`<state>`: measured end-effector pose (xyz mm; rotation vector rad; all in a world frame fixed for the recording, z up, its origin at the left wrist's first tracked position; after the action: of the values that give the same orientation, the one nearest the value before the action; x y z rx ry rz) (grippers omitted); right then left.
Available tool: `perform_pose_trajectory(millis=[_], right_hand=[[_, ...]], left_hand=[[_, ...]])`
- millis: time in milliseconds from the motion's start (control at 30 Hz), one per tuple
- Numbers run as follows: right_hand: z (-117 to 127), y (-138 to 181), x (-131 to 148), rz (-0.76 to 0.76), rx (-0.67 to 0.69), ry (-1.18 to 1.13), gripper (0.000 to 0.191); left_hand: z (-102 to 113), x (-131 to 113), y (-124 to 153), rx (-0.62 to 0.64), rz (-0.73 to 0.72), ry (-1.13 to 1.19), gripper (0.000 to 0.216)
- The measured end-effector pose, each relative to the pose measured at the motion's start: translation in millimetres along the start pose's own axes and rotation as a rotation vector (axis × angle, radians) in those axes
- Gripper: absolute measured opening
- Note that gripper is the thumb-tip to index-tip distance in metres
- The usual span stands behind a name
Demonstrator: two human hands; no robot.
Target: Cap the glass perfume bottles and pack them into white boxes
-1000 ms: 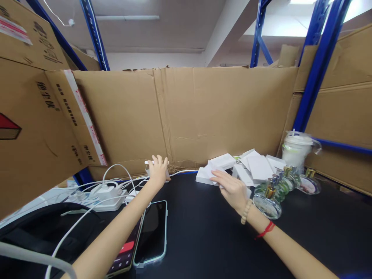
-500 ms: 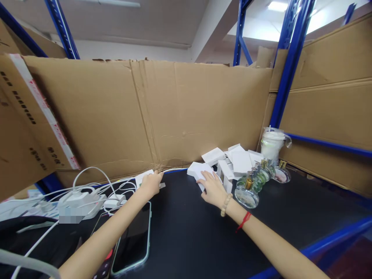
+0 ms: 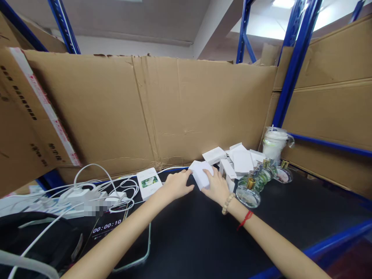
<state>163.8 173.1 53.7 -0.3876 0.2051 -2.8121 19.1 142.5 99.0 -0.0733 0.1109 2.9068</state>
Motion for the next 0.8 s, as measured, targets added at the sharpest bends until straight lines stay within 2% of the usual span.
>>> perform_pose_trajectory(millis=[100, 233, 300, 400, 433, 500, 567, 700, 800], right_hand=[[4.6, 0.3, 1.5, 0.022, -0.078, -0.06, 0.05], [13.2, 5.7, 6.0, 0.119, -0.157, -0.181, 0.043], [14.7, 9.9, 9.2, 0.189, -0.167, -0.252, 0.039], [11.9, 13.8, 13.7, 0.284, -0.175, -0.356, 0.032], [9.8, 13.7, 14.6, 0.306, -0.179, -0.386, 0.031], [4.3, 11.6, 15.4, 0.325, -0.185, -0.437, 0.033], [-2.0, 7.9, 15.1, 0.31, -0.183, -0.466, 0.036], [-7.2, 1.5, 12.0, 0.239, -0.191, -0.428, 0.042], [0.8, -1.7, 6.6, 0.181, -0.238, -0.303, 0.037]], left_hand=[[-3.2, -4.7, -0.4, -0.047, 0.006, 0.018, 0.049], [-5.2, 1.1, 6.5, -0.181, -0.003, 0.038, 0.067], [-4.3, 6.4, 11.8, -0.233, -0.028, 0.07, 0.056], [-3.4, 15.3, 18.3, -0.239, -0.035, 0.177, 0.017], [-4.0, 18.0, 19.9, -0.232, -0.025, 0.229, 0.015], [-7.0, 22.2, 22.7, -0.225, 0.011, 0.349, 0.031], [-11.8, 24.1, 25.7, -0.239, 0.045, 0.478, 0.036], [-19.7, 25.7, 30.6, -0.289, 0.095, 0.711, 0.027], [-18.5, 32.0, 26.5, -0.314, 0.164, 0.872, 0.018]])
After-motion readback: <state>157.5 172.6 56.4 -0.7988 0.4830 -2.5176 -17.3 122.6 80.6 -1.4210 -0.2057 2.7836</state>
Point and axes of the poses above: each hand's wrist, its own y-axis away from the middle knuckle, its own z-axis out of the back of the hand, x = y × z, the point moved 1 cm from there along -y, towards the middle knuckle, and after that the axes turned 8 degrees about x, right-handed, at the moved point
